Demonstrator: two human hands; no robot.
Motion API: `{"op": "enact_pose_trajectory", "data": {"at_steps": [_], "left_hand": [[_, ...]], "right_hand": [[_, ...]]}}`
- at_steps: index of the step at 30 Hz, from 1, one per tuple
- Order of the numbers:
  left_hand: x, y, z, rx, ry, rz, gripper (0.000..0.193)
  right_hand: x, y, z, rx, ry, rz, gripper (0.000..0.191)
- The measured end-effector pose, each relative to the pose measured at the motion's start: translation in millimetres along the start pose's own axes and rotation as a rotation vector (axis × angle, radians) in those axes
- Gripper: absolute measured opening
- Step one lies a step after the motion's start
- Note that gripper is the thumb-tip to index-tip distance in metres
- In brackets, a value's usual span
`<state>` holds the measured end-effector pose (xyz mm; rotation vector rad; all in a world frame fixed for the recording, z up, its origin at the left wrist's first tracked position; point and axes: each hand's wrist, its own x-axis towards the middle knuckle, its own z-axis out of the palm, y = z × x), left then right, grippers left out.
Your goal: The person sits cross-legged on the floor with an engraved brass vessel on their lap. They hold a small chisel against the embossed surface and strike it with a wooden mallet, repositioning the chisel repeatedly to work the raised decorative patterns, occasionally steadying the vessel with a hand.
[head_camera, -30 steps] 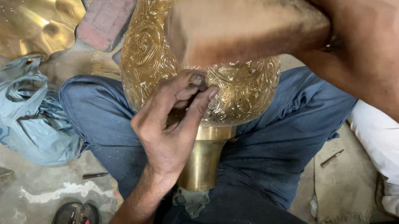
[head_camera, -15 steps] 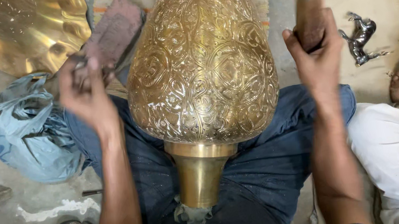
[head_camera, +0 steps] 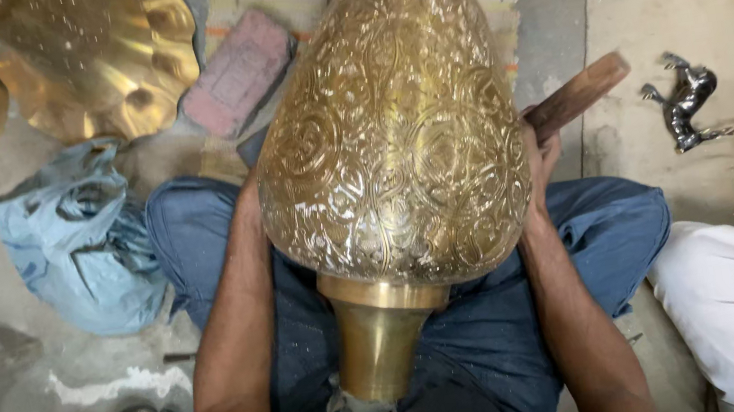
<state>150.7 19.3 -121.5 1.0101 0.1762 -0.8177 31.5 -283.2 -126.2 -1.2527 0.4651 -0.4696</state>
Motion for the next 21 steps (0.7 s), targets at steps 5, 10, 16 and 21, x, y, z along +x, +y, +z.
{"op": "enact_pose_trajectory", "data": {"at_steps": [5, 10, 16, 21], "left_hand": [[6, 9, -4, 0.172, 0.167, 0.207, 0.029], [14, 7, -16, 0.179, 0.196, 0.316, 0.033], [8, -8, -28, 0.048, 0.135, 0.265, 0.041], [11, -13, -25, -0.181, 0.114, 0.083, 0.046]], "right_hand": [[-3, 11, -4, -0.021, -0.145, 0.034, 0.027], [-2, 27, -5, 0.289, -0.184, 0.455, 0.034], [5, 18, 0, 0.450, 0.008, 0.424, 0.045], [5, -6, 6, -0.074, 0.198, 0.208, 0.038]]}}
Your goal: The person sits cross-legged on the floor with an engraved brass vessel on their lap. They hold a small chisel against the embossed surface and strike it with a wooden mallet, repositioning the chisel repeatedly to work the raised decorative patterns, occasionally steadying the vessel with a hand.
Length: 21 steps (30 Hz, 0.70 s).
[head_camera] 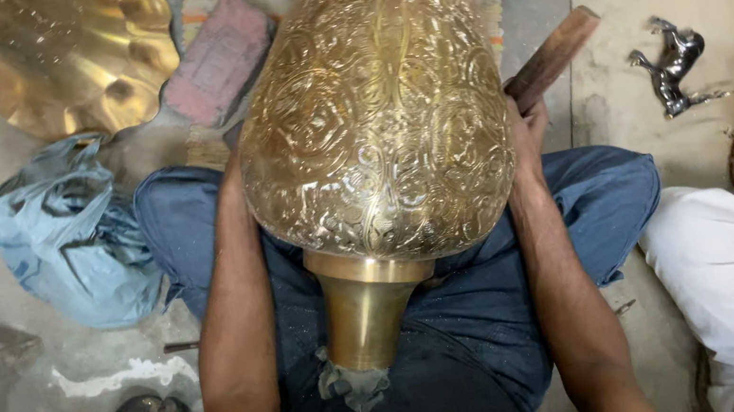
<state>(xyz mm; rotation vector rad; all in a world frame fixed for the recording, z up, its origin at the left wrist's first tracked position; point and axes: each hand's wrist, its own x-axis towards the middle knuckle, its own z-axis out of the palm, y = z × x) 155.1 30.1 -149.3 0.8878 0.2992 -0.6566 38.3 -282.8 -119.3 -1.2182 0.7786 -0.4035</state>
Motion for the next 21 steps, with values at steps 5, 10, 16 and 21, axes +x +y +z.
{"op": "enact_pose_trajectory", "data": {"at_steps": [5, 10, 16, 21], "left_hand": [[-3, 4, 10, -0.057, -0.099, -0.057, 0.043], [-4, 15, 7, 0.531, 0.107, 0.245, 0.033], [-25, 16, -5, 0.624, 0.231, 0.418, 0.021], [-32, 11, -8, 0.592, 0.178, 0.480, 0.015]], "right_hand": [[-3, -9, 8, 0.114, -0.216, -0.120, 0.033], [-3, 0, 15, 0.174, -0.409, 0.049, 0.031], [-5, 10, 24, 0.348, -0.446, 0.298, 0.028], [-3, 8, 20, 0.328, -0.375, 0.279, 0.026]]}}
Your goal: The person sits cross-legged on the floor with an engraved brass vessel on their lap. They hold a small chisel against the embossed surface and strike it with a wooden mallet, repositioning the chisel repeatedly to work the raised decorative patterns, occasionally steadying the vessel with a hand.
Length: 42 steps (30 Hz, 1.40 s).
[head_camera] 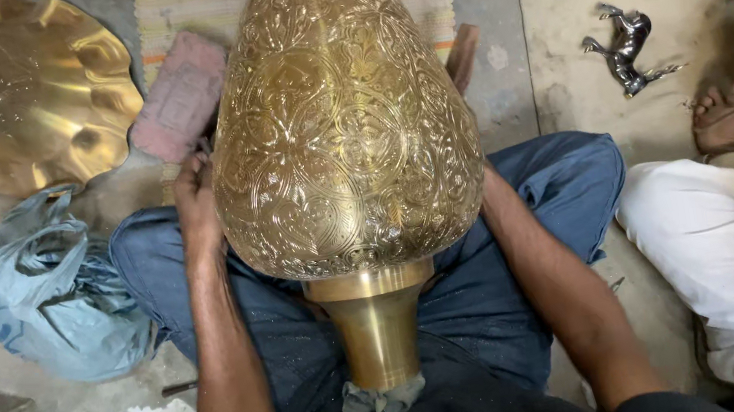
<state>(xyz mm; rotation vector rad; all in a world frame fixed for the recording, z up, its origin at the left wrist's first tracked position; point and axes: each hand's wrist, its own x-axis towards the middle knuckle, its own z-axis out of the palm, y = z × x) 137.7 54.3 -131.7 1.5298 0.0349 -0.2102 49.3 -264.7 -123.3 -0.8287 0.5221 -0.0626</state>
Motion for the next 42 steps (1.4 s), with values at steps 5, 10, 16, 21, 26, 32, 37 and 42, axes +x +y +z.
{"op": "enact_pose_trajectory", "data": {"at_steps": [5, 10, 16, 21, 26, 32, 37, 42], "left_hand": [[-2, -10, 3, -0.313, -0.074, -0.070, 0.019], [0, -9, 17, -0.544, -0.126, -0.379, 0.038], [-4, 2, 24, -0.617, -0.148, -0.475, 0.032], [-7, 5, 22, -0.569, -0.121, -0.446, 0.029], [2, 10, 19, -0.392, -0.009, -0.337, 0.027], [16, 13, 13, -0.278, -0.003, -0.256, 0.026], [6, 0, 9, -0.416, -0.022, -0.213, 0.020], [1, -2, 9, -0.399, -0.030, -0.195, 0.024]], "right_hand": [[-1, -11, -17, -0.294, 0.235, -0.248, 0.025], [1, -13, -16, -0.316, 0.135, -0.390, 0.023], [-5, -13, 6, -0.225, 0.116, -0.377, 0.025], [-9, -15, 9, -0.219, 0.087, -0.377, 0.026], [-9, -4, 1, -0.055, 0.015, -0.266, 0.030], [-11, 1, -7, 0.116, 0.059, -0.051, 0.039], [-13, 3, -3, -0.210, 0.058, -0.182, 0.036], [-8, -6, -8, -0.244, 0.206, -0.155, 0.039]]}}
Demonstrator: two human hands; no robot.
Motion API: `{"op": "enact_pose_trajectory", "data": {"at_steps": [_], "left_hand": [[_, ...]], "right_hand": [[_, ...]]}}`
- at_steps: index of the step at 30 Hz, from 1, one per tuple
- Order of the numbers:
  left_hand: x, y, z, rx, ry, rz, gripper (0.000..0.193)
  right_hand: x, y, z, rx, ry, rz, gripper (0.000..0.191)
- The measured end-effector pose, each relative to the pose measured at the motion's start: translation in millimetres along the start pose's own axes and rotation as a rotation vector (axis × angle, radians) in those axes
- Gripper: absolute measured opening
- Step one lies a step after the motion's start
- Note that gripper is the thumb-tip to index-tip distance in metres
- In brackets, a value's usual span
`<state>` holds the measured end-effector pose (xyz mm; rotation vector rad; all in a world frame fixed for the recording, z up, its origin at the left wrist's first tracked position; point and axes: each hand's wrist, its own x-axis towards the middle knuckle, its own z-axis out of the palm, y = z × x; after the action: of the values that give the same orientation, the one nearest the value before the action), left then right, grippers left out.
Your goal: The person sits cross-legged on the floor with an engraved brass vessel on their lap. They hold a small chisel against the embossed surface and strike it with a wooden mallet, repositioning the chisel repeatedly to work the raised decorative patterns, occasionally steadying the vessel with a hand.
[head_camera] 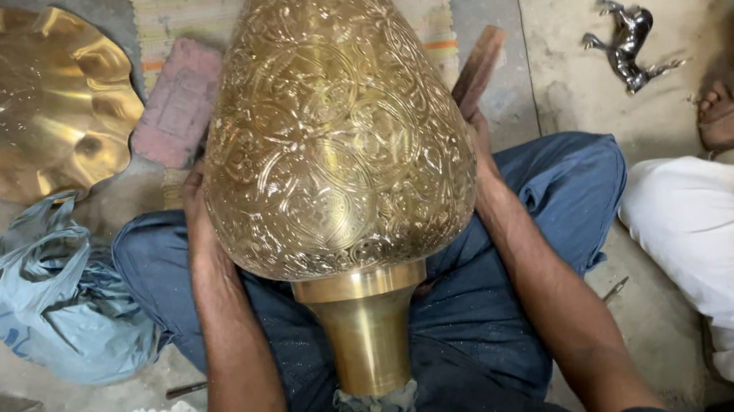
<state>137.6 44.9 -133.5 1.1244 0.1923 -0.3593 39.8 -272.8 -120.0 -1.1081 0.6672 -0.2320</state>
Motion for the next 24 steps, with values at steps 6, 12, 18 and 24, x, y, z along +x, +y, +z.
{"op": "enact_pose_trajectory", "data": {"at_steps": [6, 12, 18, 24], "left_hand": [[-2, 0, 8, -0.145, -0.045, -0.085, 0.029], [3, -1, 11, -0.013, -0.008, -0.095, 0.025], [1, 8, 7, 0.192, 0.002, 0.150, 0.022], [-3, 15, 5, 0.346, 0.068, 0.227, 0.022]], "right_hand": [[3, -4, -7, -0.026, 0.000, -0.060, 0.041], [-4, 6, -5, 0.189, -0.169, 0.074, 0.040], [-3, 15, -15, 0.261, -0.251, 0.184, 0.041], [-4, 16, -13, 0.275, -0.272, 0.203, 0.042]]}}
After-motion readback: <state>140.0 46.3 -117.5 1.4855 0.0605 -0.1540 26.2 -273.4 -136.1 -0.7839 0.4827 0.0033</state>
